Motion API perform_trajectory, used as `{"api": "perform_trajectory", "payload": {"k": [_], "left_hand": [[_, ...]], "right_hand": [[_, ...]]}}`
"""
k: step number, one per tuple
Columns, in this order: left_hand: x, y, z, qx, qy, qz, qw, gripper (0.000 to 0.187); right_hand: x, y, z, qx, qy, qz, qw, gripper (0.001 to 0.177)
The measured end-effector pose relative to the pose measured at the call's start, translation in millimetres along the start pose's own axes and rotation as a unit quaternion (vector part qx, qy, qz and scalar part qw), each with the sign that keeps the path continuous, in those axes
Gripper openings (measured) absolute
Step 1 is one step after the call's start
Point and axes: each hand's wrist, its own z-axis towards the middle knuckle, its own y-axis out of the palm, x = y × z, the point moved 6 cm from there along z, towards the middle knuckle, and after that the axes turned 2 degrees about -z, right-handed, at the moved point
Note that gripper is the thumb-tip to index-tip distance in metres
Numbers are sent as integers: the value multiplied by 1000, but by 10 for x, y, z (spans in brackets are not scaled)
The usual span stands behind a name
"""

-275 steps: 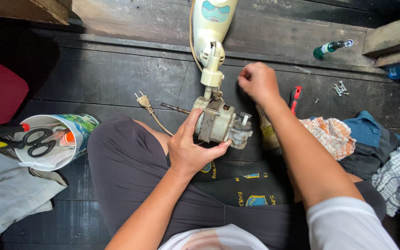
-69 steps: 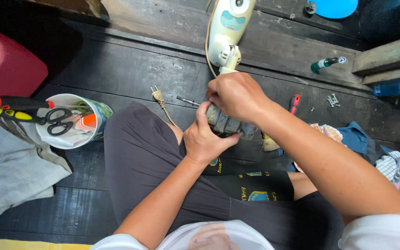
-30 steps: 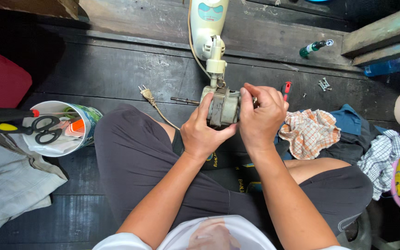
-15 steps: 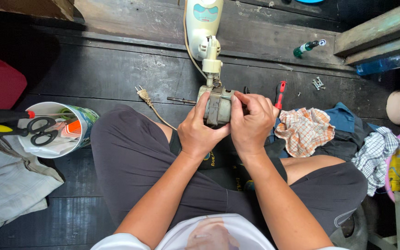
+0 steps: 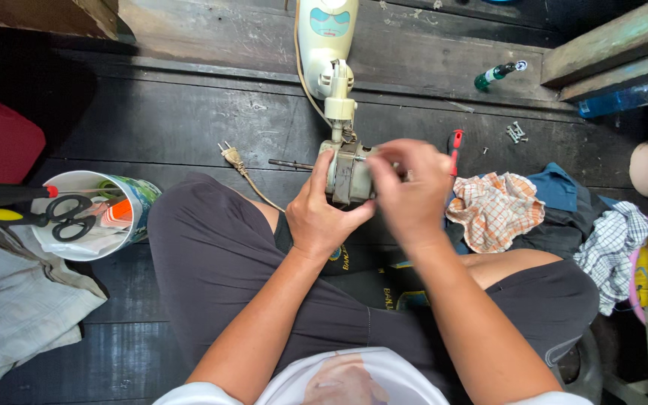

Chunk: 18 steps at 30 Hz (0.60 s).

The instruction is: The person sits on the floor and reassembles the motor housing of a cream-colored electric appliance. They apply lubricant to the shaft, fit the housing halves together, and secure them with screws using a screwdriver.

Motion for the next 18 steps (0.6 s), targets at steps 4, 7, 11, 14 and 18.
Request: {"api": "perform_trajectory", "payload": {"k": [4, 7, 11, 14, 18], "left_hand": [[11, -22, -10, -1, 16, -9, 1000, 99], [9, 4, -18, -13, 12, -3, 1000, 96], [12, -4, -16, -8, 23, -4, 1000, 94], [15, -4, -19, -7, 22, 2, 1000, 95], [24, -7, -8, -6, 19, 2, 1000, 95]], "right_hand": [[427, -177, 46, -3, 106, 73, 992, 12], [631, -226, 24, -2, 156, 110, 982, 12], [602, -179, 11, -33, 156, 126, 979, 13], [448, -172, 27, -57, 114, 71, 989, 11], [167, -132, 76, -87, -14, -51, 995, 8]]}}
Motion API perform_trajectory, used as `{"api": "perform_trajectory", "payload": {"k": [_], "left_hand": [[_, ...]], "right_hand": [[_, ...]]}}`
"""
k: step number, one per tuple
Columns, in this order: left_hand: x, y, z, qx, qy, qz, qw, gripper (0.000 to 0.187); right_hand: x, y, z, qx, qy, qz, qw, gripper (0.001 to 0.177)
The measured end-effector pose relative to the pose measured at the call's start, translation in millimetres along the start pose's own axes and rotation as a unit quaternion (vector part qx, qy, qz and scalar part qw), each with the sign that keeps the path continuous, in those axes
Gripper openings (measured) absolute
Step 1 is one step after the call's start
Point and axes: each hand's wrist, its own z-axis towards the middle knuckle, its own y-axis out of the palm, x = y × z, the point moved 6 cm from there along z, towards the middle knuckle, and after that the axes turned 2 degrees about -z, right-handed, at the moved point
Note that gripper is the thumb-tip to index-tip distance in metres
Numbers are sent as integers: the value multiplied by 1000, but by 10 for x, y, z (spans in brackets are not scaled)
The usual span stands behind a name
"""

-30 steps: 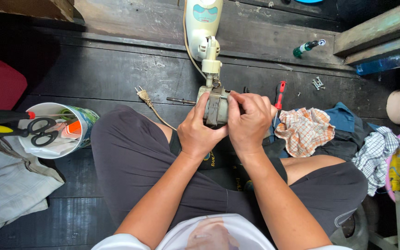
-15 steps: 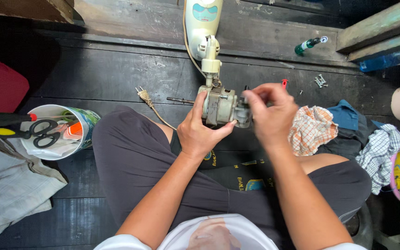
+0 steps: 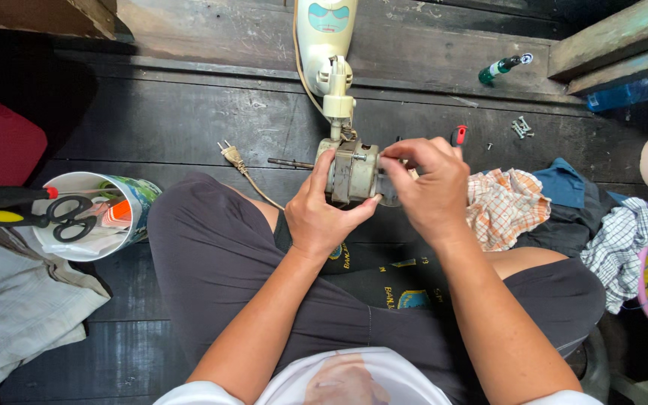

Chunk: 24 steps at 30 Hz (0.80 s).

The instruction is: The person sits on the floor and reassembles the motor housing of a cream-colored electric appliance. They apply lubricant to the shaft, fit the housing halves together, and secure them with screws using a screwdriver.

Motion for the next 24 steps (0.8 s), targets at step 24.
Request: {"api": "perform_trajectory", "payload": {"k": [24], "left_hand": [[-130, 39, -15, -32, -108, -1, 994, 113]], "right_hand": [[-575, 670, 733, -301, -186, -49, 934, 15]]}}
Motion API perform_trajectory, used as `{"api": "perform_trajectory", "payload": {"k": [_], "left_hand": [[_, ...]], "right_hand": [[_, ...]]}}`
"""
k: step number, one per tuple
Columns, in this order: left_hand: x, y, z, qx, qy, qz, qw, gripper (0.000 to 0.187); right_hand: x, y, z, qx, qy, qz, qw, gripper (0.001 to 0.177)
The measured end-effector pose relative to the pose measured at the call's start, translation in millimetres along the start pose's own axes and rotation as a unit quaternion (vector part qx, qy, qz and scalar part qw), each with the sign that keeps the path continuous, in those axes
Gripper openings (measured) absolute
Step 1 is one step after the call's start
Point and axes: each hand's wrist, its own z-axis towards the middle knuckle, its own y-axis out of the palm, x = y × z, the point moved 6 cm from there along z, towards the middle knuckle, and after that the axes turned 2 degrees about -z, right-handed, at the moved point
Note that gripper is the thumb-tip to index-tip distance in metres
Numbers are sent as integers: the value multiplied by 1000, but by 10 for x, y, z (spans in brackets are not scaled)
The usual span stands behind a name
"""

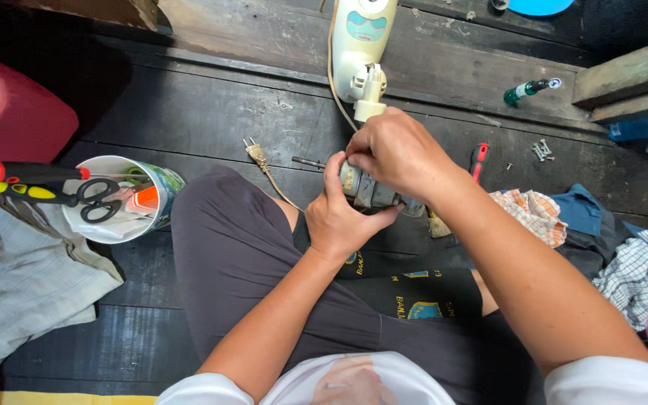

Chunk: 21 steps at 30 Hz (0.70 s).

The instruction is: The person sits on the floor and reassembles the motor housing of a cream-colored electric appliance. They apply lubricant to the shaft, fit the housing halves together, and secure them with screws using a screwdriver.

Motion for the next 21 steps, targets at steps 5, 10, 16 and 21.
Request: {"api": "perform_trajectory", "payload": {"k": [5, 10, 16, 21], "left_hand": [[25, -18, -7, 19, 51, 5, 999, 104], [79, -57, -1, 22, 80, -6, 997, 100], [100, -69, 12, 18, 76, -7, 997, 99], [108, -68, -2, 24, 76, -9, 997, 97]], "right_hand": [[65, 33, 56, -48, 68, 11, 996, 17], [92, 39, 62, -54, 115, 2, 992, 17], [117, 30, 14, -42, 121, 5, 992, 13], [115, 30, 16, -32, 95, -1, 995, 13]]}}
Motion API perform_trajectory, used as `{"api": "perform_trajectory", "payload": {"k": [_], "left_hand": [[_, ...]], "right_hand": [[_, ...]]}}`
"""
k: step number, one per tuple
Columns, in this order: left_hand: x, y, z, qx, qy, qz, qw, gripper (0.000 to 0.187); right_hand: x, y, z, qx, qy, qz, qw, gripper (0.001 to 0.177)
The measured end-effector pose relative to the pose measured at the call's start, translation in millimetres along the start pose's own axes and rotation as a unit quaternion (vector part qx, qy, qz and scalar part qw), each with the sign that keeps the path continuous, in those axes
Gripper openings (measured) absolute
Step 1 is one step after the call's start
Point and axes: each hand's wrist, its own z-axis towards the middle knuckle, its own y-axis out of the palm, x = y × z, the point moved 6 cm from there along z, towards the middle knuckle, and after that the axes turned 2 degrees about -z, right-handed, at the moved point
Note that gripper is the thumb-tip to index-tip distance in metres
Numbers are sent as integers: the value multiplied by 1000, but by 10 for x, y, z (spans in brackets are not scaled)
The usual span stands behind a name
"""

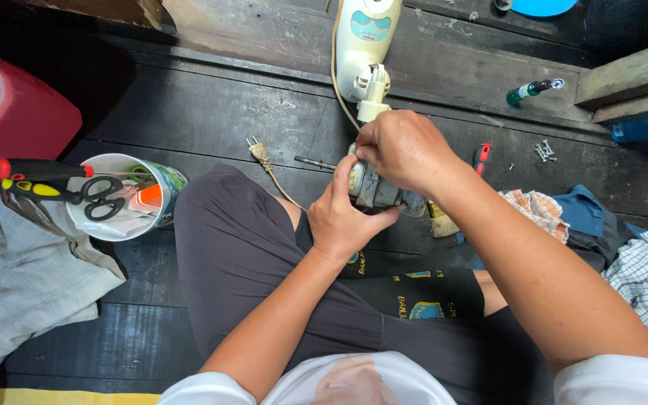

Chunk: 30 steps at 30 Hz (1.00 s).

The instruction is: The person sits on the floor and reassembles the motor housing of a cream-colored electric appliance. They apply lubricant to the shaft, fit the housing halves together, and secure them with screws using a screwdriver.

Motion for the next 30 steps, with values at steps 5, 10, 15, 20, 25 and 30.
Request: {"api": "perform_trajectory", "payload": {"k": [5, 10, 15, 20, 25, 30], "left_hand": [[-32, 12, -6, -2, -13, 5, 1000, 100], [-27, 19, -12, -2, -11, 9, 1000, 99], [13, -5, -2, 9, 12, 9, 1000, 97], [26, -33, 14, 0, 13, -2, 1000, 95], [38, -33, 33, -2, 8, -1, 1000, 92], [37, -47, 42, 1, 21, -8, 1000, 92]], "right_hand": [[-23, -29, 39, -32, -31, 6, 999, 15], [-39, -53, 132, -91, -38, 4, 995, 12], [-80, -90, 229, -95, -53, 11, 994, 16], [-93, -119, 240, -111, -62, 3, 992, 17], [-121, -195, 183, -101, -94, -10, 990, 16], [-74, -219, 123, -84, -75, 6, 994, 18]]}}
